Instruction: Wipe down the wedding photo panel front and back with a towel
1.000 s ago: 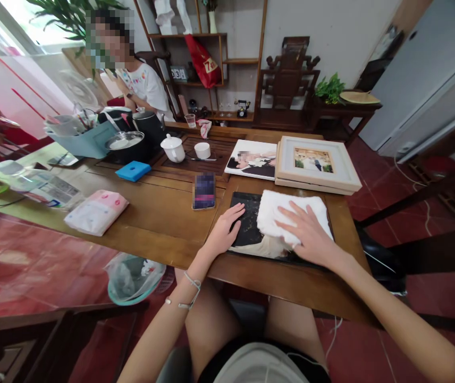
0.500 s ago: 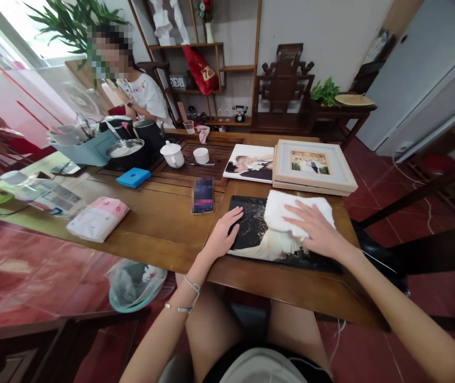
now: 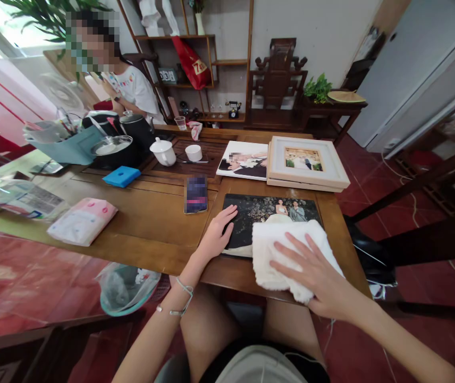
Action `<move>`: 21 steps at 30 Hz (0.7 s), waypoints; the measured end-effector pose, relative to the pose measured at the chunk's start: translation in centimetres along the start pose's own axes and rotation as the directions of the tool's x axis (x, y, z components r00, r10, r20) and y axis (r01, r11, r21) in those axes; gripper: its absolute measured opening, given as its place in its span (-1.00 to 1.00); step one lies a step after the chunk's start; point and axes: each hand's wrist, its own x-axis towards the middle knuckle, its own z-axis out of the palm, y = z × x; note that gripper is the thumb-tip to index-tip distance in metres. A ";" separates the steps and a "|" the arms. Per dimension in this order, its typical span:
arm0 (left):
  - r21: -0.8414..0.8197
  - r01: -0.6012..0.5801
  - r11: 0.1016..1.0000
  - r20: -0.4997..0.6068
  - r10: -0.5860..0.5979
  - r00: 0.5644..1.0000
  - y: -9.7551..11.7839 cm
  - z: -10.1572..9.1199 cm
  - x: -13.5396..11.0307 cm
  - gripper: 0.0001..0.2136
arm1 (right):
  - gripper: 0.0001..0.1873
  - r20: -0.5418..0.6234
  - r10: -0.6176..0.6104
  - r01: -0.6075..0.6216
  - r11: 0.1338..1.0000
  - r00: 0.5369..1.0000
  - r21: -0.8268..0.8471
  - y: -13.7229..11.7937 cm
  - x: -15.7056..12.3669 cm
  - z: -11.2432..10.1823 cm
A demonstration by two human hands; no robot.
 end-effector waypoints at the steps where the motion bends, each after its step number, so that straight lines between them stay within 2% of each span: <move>1: 0.001 0.002 1.000 0.003 -0.002 1.000 0.0 0.0 0.0 -0.63 | 0.05 0.024 -0.024 0.024 1.000 0.999 0.017 -0.5 0.0 -0.1; 4: 0.008 0.007 1.000 0.011 -0.007 1.000 0.2 -0.1 0.1 -0.63 | 0.04 0.056 -0.057 0.054 0.997 0.997 0.056 0.0 1.2 -0.2; 7: 0.014 0.016 1.000 0.015 -0.016 1.000 0.3 -0.2 0.2 -0.64 | -0.07 0.013 -0.026 0.026 0.998 1.000 0.053 3.1 3.6 -0.3; 11: 0.009 0.017 1.000 0.014 -0.018 1.000 0.4 -0.2 0.2 -0.64 | -0.26 -0.089 0.118 -0.116 0.993 0.989 0.026 8.8 5.9 -0.4; 15: 0.000 0.015 1.000 0.012 -0.015 1.000 0.4 -0.2 0.2 -0.64 | -0.46 -0.163 0.257 -0.256 0.966 0.953 0.033 12.9 4.7 -0.4; 18: -0.011 0.015 1.000 0.008 -0.015 1.000 0.3 -0.2 0.1 -0.64 | -0.57 -0.203 0.284 -0.284 0.958 0.937 0.030 12.3 2.1 -0.3; 21: -0.019 0.014 1.000 0.004 -0.013 1.000 0.4 -0.2 0.1 -0.64 | -0.56 -0.180 0.232 -0.229 0.973 0.956 0.036 8.5 -0.9 -0.3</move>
